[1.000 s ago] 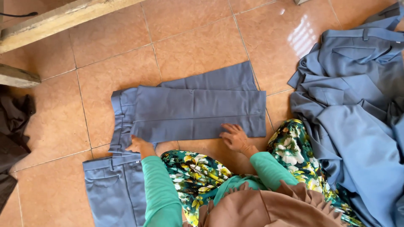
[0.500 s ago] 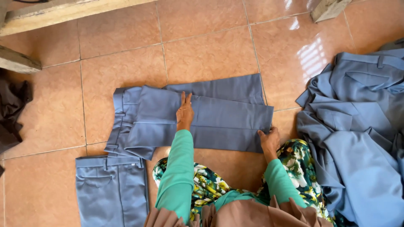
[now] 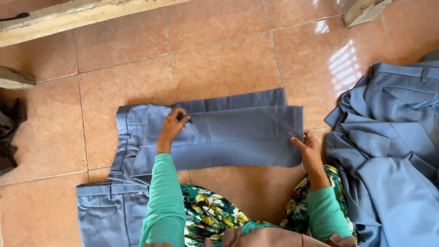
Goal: The person sits on the floor and folds several pairs of grey trousers by hand. They lay each pair flat, fold the legs together, fold the garment in half or thirds, and place the finished piece onto a growing stack.
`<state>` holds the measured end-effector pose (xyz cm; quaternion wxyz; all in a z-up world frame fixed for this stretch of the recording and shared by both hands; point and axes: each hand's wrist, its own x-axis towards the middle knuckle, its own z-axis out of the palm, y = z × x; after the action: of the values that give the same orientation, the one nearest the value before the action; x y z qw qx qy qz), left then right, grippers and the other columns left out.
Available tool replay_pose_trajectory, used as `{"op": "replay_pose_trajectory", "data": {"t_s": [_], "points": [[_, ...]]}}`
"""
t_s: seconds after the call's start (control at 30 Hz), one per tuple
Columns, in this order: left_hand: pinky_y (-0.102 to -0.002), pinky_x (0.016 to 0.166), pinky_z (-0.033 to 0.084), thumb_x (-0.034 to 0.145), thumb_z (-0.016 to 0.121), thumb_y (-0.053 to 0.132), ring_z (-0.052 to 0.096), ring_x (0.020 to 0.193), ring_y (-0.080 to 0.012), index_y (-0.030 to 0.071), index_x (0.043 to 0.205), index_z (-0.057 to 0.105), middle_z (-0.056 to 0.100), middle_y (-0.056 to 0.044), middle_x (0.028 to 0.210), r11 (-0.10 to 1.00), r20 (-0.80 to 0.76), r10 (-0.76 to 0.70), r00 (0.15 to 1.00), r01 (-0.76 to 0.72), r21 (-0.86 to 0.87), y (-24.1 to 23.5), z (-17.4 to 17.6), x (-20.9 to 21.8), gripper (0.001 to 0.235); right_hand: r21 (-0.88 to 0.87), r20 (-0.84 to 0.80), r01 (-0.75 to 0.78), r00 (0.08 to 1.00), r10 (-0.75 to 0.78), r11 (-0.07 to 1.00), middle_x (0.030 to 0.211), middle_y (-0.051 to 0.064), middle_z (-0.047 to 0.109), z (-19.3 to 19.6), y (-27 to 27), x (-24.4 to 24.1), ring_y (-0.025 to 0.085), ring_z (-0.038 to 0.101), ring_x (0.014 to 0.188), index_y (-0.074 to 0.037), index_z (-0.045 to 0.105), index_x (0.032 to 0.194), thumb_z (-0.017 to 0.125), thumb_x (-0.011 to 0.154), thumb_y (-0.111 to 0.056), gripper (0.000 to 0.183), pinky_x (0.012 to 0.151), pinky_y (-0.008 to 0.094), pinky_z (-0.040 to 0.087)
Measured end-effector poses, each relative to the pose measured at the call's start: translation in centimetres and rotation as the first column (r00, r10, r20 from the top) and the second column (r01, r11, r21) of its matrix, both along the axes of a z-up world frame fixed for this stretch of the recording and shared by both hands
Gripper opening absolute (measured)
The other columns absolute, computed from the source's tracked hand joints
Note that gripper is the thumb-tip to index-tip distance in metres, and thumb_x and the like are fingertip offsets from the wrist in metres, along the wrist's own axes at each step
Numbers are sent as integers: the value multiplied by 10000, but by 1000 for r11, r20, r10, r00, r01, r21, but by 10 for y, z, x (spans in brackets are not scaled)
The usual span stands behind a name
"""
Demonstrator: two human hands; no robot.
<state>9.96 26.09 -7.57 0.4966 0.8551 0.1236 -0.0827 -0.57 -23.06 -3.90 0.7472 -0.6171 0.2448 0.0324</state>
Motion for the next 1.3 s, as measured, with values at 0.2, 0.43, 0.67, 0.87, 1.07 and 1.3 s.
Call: {"op": "replay_pose_trajectory", "data": {"t_s": [0.2,0.43,0.67,0.87,1.07,1.3], "points": [[-286,544,526,826,819,190,684,529,-185,211,950,700,712,-17,756,964,156,6,988,-48,261,21,-27,39,172,-48,-18,-70,997,69,996,953,36,696,-49,-19,83,132,697,815,-112,638,1271,759,881,-43,414,637,281,579],[-485,854,586,951,655,109,732,998,-333,255,1092,603,733,-56,1096,816,71,13,997,-52,576,-8,-56,54,210,-501,-216,-194,972,95,843,934,82,736,-124,-25,103,227,709,906,-164,715,1233,806,831,-145,412,807,378,538],[-513,811,595,952,661,111,724,968,-363,236,1124,583,666,-74,1063,792,148,15,989,-102,602,-9,-82,54,226,-796,-329,-291,944,24,531,1177,71,578,-105,3,91,345,547,1143,-149,645,1321,870,807,-404,616,900,604,533],[-519,862,590,894,722,104,681,1046,-401,182,1419,513,383,-171,1479,698,243,36,969,-199,688,-44,-67,34,570,-759,-530,-495,847,40,423,1258,104,523,-97,23,98,332,458,1240,-77,571,1313,849,815,-492,705,959,567,488],[-482,874,570,922,637,5,644,1063,-415,155,1280,598,437,-137,1273,875,393,98,914,-268,403,-128,-47,-58,390,-667,-422,-397,899,119,631,1131,142,685,-157,-5,90,399,629,1154,-124,572,1240,883,735,-452,678,924,590,521],[-467,960,555,1000,515,21,622,1151,-400,174,1336,566,461,-138,1268,930,338,131,932,-233,283,-198,-68,-116,373,362,-173,-6,982,73,932,1113,60,706,-12,-30,32,283,737,999,-103,611,1345,790,788,-44,588,827,407,601]]}}
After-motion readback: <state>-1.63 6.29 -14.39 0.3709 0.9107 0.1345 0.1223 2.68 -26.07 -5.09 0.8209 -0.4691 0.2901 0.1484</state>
